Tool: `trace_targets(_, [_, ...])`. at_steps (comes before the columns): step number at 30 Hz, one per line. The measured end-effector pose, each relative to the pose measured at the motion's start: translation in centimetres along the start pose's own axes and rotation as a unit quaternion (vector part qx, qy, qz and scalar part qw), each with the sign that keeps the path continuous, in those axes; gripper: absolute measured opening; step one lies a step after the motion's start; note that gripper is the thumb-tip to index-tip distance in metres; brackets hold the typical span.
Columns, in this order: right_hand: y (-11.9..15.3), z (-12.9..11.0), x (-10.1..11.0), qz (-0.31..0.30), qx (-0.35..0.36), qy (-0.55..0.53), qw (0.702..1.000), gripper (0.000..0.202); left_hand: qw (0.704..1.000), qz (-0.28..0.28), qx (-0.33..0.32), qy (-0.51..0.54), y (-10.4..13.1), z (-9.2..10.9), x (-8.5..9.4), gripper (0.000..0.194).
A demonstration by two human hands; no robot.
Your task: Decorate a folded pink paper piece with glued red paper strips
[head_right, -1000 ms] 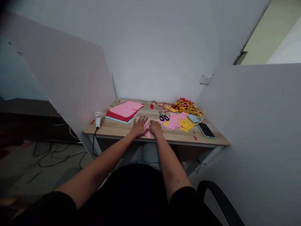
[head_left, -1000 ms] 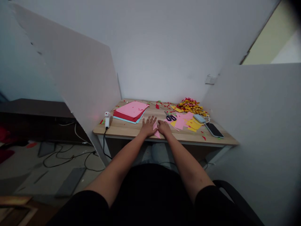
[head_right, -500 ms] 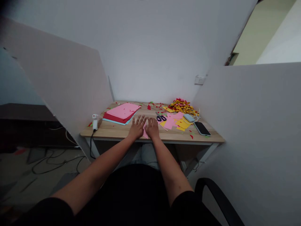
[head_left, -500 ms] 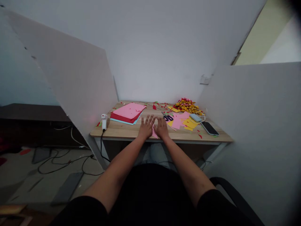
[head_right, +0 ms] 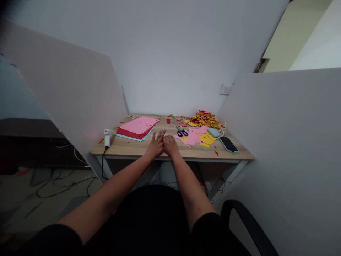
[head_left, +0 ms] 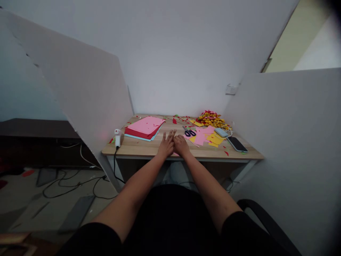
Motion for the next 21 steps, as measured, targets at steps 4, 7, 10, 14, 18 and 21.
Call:
trace_targets(4, [-0.01,-0.07,0.08,-0.046,-0.016,0.019,0.999,0.034,0.999,-0.006,-0.041,-0.009,-0.04,0.31,0.23,0.063])
trace_targets(7, [-0.02,-0.21,0.12,-0.082,-0.033,0.026,0.996,0.037,0.998,-0.005,-0.061,-0.016,-0.02,0.41,0.35,0.062])
trace_targets(10, [0.02,-0.34,0.21,-0.112,-0.052,0.028,0.992,0.038,0.997,0.000,-0.071,-0.021,0.00,0.39,0.25,0.060])
trace_targets(14, [0.08,-0.47,0.45,-0.140,-0.073,0.020,0.987,0.037,0.997,0.005,-0.075,-0.024,0.03,0.25,-0.13,0.057])
trace_targets(18, [0.02,-0.54,0.62,-0.155,-0.081,0.006,0.985,0.037,0.997,0.007,-0.076,-0.019,0.11,0.07,-0.37,0.055])
trace_targets(21, [0.01,-0.51,0.63,-0.160,-0.078,-0.008,0.984,0.037,0.997,0.004,-0.075,-0.011,0.16,-0.02,-0.39,0.053])
Point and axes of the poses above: each hand's wrist, its own y-axis away from the middle knuckle, its own x-axis out of the back of the hand, z = x × y, the point moved 1 cm from there along -y, towards the middle knuckle, and after that the axes turned 4 degrees about x, right-handed, at the moved point
